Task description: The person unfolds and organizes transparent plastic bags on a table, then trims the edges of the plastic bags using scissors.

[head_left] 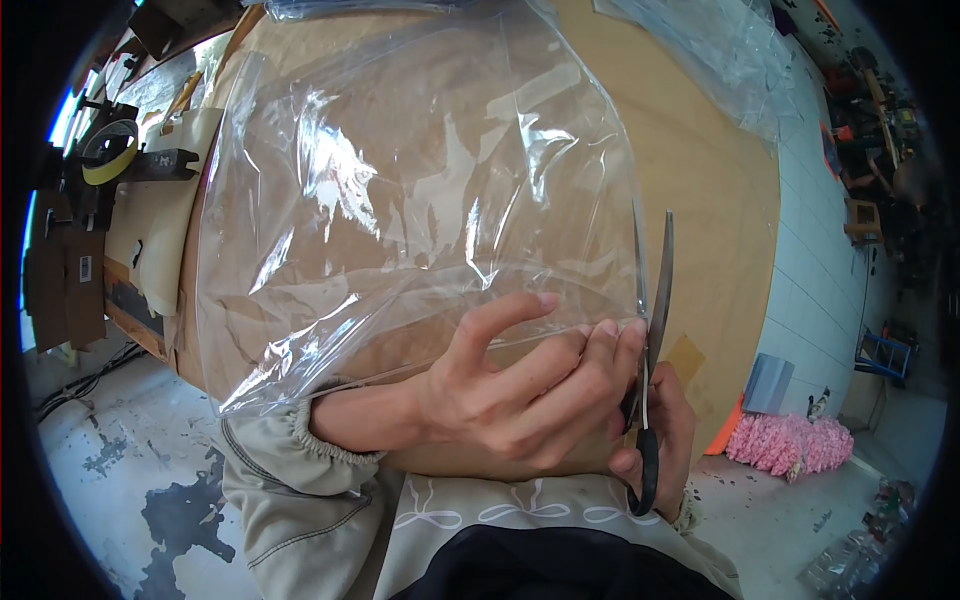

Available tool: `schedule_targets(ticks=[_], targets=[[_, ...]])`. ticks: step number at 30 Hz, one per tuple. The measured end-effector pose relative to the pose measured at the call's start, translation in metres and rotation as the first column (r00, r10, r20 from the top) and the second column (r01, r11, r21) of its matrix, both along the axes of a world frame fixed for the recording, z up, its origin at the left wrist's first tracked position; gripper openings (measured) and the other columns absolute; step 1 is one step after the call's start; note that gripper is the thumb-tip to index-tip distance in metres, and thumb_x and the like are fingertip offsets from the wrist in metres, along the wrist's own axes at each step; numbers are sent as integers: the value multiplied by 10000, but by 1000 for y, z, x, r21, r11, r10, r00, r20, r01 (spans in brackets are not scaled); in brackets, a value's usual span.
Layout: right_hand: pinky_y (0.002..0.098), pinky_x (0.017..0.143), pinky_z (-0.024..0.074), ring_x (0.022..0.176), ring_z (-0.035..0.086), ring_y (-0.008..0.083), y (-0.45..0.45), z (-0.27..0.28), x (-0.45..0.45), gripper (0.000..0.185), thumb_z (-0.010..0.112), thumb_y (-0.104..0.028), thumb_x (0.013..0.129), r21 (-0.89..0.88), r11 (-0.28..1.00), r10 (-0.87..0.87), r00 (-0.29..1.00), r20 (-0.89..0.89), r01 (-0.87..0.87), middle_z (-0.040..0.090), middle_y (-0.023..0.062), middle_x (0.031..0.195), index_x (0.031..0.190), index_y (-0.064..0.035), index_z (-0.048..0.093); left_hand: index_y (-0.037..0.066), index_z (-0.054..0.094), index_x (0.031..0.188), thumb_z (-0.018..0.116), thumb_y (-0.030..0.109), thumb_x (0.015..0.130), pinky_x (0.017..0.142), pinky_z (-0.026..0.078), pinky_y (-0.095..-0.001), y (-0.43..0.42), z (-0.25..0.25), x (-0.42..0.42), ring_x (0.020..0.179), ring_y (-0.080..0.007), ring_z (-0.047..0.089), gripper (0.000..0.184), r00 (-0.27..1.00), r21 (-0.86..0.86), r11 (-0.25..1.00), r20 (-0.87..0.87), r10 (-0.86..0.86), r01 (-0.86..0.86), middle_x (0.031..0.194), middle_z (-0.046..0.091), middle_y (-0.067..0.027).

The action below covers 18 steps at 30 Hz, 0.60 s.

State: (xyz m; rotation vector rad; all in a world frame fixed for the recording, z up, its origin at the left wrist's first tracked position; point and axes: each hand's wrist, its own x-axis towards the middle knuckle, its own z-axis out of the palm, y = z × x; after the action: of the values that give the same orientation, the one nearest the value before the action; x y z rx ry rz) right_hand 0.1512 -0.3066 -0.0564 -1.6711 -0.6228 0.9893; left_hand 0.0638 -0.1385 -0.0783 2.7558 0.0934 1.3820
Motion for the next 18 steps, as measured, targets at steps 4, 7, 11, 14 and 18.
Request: schedule_targets(ticks=[4,7,11,14,18], targets=[[227,567,398,624,481,99,0,0,0,729,802,-484,630,-22,1000,-21,1000,3,21,514,41,742,1029,13,448,128,737,867,661,162,597,751,420,-376,0,1,0,589,-53,524,283,1000,2,1000,-9,-4,4,808,591,42],[224,560,393,618,477,97,0,-1,-1,722,803,-480,631,-12,1000,-27,1000,14,27,513,41,738,1024,12,451,128,737,872,659,159,596,753,420,-375,1,2,0,591,-51,526,289,1000,8,1000,-17,-9,9,811,592,41],[219,557,391,620,477,92,1,-2,-1,718,809,-466,631,7,1000,-20,1000,12,20,515,43,750,1025,15,450,126,737,875,654,161,597,754,420,-377,1,3,0,591,-50,527,292,1000,1,1000,-13,-8,8,814,592,40],[218,554,389,619,476,91,1,-1,-1,707,810,-451,639,6,1000,-14,1000,-3,14,517,44,758,1026,18,448,125,737,875,650,163,601,756,421,-378,1,2,-1,593,-49,527,290,1000,5,1000,-15,-9,9,820,592,40],[216,550,385,611,472,87,2,-2,-1,687,806,-440,652,11,999,-32,999,-11,32,514,37,743,1026,13,451,123,737,875,650,165,600,755,422,-376,0,1,-2,592,-50,525,291,1000,-5,1000,-23,-11,11,825,592,40]])
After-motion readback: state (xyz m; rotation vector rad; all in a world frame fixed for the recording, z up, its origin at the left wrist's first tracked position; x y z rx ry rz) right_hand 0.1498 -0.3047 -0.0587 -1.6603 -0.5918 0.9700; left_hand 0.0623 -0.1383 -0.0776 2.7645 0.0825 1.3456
